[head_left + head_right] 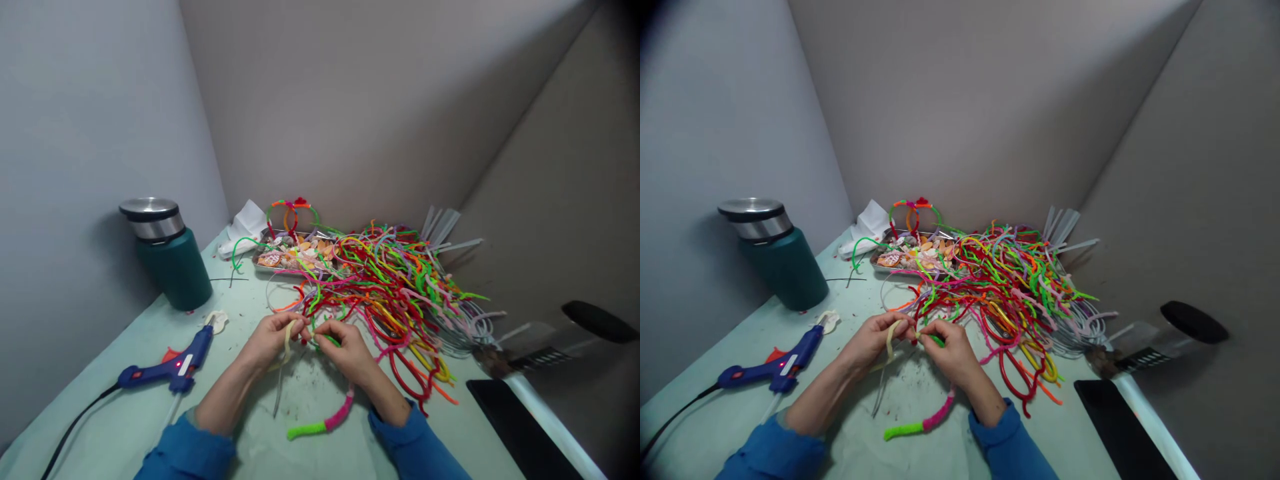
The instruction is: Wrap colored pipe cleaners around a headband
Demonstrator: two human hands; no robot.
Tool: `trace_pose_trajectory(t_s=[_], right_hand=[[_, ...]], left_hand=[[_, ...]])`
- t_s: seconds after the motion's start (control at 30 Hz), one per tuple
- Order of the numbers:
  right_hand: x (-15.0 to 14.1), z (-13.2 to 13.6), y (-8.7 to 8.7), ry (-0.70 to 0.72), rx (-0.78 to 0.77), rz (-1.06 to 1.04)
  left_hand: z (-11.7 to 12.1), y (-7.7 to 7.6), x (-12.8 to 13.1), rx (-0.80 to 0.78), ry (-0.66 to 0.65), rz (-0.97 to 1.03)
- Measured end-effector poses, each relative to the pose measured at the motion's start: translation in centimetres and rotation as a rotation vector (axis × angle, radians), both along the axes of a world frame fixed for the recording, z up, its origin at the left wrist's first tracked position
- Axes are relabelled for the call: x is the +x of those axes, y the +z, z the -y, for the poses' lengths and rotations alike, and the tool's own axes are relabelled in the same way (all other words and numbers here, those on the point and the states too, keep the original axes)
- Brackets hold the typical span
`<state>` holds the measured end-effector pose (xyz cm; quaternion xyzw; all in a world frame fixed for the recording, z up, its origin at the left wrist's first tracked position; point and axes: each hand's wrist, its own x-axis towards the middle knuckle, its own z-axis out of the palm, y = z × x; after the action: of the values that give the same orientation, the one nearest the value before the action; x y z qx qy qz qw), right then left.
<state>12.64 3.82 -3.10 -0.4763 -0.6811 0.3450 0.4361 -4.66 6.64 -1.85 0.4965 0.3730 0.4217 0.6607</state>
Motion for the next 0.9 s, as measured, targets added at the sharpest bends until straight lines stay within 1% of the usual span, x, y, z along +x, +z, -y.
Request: trace_pose_trajectory(t_s=[0.07,0.13,0.23,0.37,0.43,0.6,0.67,0.8,0.9], right_hand=[[-0.1,0.0,0.0,-0.003,-0.003,0.002],[-0.2,0.1,0.1,0.006,-0.001,0.009],[-0.5,0.2,0.3,0.010,0.008,0.012],[-0.5,0.1,0.2,-0.005,0.000,0.011],[-0.4,0.0,0.0,-0.015,-0.009,0.017],[-0.2,0.0,-0.1,-0.018,-0.030,0.025],[-0.3,-0.1,-0.2,-0.017,-0.030,0.027],[-0.4,-0.1,-0.3,-0.017,-0.040,0.021],[-0.5,-0.1,-0.5,-0.014,-0.056,-0.007]], left_hand=[[-0.1,-0.4,0.0,-0.027,-0.007,-0.003],[-0.3,-0.7,-0.1,-0.054,0.019,-0.013],[-0.4,-0.8,-0.1,-0.075,0.047,0.006],[-0.3,-0.2,-0.4,-0.105,-0.054,0.081],[-0.3,0.3,-0.6,-0.107,-0.075,0.072],[-0.2,0.7,-0.6,-0.094,0.015,0.024],[-0.2,0.7,-0.5,-0.120,0.017,0.026],[-0.1,0.8,-0.4,-0.138,-0.011,0.097],[-0.2,1.0,-0.5,-0.136,0.025,0.148]])
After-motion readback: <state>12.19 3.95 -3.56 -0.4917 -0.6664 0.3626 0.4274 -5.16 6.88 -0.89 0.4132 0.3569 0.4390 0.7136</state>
